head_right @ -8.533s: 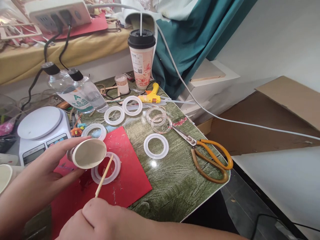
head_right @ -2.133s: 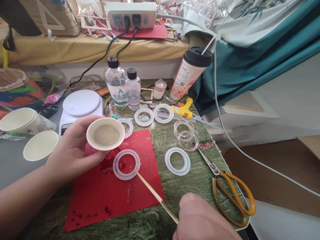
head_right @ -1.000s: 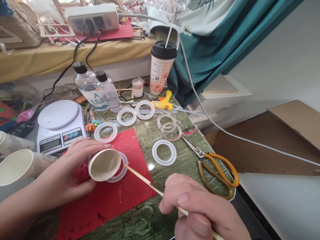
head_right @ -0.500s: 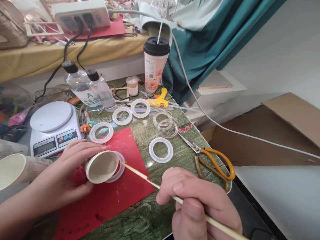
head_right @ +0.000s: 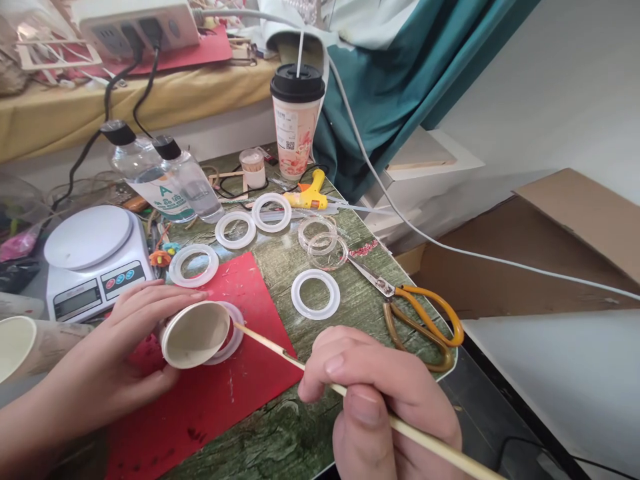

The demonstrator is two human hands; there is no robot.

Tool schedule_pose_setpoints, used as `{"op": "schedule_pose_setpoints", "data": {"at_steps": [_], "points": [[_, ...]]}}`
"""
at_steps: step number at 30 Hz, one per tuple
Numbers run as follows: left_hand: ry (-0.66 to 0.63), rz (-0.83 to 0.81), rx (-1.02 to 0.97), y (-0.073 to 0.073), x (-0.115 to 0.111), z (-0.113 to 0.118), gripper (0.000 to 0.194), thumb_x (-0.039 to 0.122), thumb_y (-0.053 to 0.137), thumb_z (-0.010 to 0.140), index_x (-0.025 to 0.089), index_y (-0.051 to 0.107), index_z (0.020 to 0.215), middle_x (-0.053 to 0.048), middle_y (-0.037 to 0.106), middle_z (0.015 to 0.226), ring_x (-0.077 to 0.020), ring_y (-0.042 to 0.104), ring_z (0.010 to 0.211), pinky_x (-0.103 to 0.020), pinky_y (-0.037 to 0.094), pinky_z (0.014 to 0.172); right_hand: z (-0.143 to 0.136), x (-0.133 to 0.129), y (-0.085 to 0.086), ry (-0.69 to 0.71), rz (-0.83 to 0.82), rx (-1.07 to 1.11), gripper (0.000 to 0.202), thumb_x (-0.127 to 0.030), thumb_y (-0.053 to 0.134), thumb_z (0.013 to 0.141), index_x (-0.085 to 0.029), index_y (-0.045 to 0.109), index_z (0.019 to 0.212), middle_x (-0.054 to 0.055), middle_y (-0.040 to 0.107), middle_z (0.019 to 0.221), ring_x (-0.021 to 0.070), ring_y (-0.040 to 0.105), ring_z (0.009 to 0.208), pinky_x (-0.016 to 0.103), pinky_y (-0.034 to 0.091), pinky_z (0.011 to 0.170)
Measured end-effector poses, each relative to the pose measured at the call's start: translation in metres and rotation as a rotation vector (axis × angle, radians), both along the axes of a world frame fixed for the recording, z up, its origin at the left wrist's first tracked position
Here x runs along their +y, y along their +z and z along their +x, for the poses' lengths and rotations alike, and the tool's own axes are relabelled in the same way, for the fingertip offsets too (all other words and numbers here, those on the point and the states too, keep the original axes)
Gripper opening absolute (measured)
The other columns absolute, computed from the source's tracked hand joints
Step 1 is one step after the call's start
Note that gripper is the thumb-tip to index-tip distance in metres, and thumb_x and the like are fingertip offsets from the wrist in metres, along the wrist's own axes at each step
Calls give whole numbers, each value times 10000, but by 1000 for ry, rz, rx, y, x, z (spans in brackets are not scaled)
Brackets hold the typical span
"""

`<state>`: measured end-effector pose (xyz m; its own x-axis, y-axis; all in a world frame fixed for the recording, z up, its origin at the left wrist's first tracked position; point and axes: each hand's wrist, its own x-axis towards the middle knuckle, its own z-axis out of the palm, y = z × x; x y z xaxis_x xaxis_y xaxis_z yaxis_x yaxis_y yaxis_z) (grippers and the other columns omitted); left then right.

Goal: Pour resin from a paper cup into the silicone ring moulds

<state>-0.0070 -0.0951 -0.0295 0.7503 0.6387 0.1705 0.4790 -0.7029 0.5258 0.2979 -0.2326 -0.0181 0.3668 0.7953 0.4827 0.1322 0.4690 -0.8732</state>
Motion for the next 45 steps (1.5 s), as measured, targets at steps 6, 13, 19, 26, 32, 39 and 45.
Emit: {"op": "schedule_pose_setpoints", "data": {"at_steps": [6, 13, 19, 26, 32, 39, 45], "points": [[2, 39, -4, -1, -1, -3, 686, 245, 743, 970, 427, 634, 1622, -67, 850, 1489, -397, 825, 1329, -696, 548, 1320, -12, 6, -5, -90, 107, 48, 166, -233, 713, 1204, -212, 877, 1187, 18, 797, 756, 185, 719, 584, 353, 649, 568], [30, 59, 50, -1, -8, -2, 587, 245, 670, 1041, 376, 613, 1611, -63, 817, 1534, -338, 773, 1430, -577, 491, 1362, -12, 5, -3, -76, 51, 34, 163, -268, 714, 1195, -254, 876, 1181, 21, 819, 771, 193, 698, 549, 368, 613, 542], [45, 59, 42, 0, -10, -2, 600, 242, 676, 1037, 388, 620, 1616, -53, 824, 1545, -330, 779, 1433, -559, 491, 1366, -7, 4, -7, -9, 55, 5, 223, -208, 638, 1200, -251, 853, 1244, 24, 830, 806, 201, 708, 578, 391, 632, 573], [50, 84, 58, -1, -9, -3, 573, 264, 657, 1062, 393, 612, 1618, -56, 824, 1544, -334, 788, 1427, -593, 490, 1381, -6, 3, -9, 36, 55, 1, 202, -243, 630, 1255, -218, 827, 1292, 22, 827, 857, 178, 731, 659, 362, 652, 650], [56, 83, 57, -2, -10, -4, 600, 262, 679, 1045, 399, 620, 1626, -50, 831, 1558, -344, 787, 1445, -592, 478, 1396, -4, 1, -13, 56, 59, -1, 207, -232, 612, 1269, -212, 810, 1325, 19, 833, 888, 171, 736, 700, 358, 650, 689], [36, 91, 81, -2, -10, -5, 586, 270, 655, 1071, 384, 591, 1642, -72, 815, 1566, -353, 755, 1479, -604, 471, 1389, -8, 1, -11, 24, 50, -4, 196, -251, 615, 1273, -223, 806, 1305, 14, 817, 869, 170, 724, 692, 364, 647, 683], [33, 89, 95, -1, -10, -4, 571, 275, 629, 1100, 380, 561, 1657, -77, 796, 1576, -346, 734, 1502, -611, 442, 1412, -6, -2, -14, 60, 49, 7, 211, -229, 599, 1278, -216, 798, 1346, 10, 821, 909, 164, 744, 744, 357, 656, 726]]}}
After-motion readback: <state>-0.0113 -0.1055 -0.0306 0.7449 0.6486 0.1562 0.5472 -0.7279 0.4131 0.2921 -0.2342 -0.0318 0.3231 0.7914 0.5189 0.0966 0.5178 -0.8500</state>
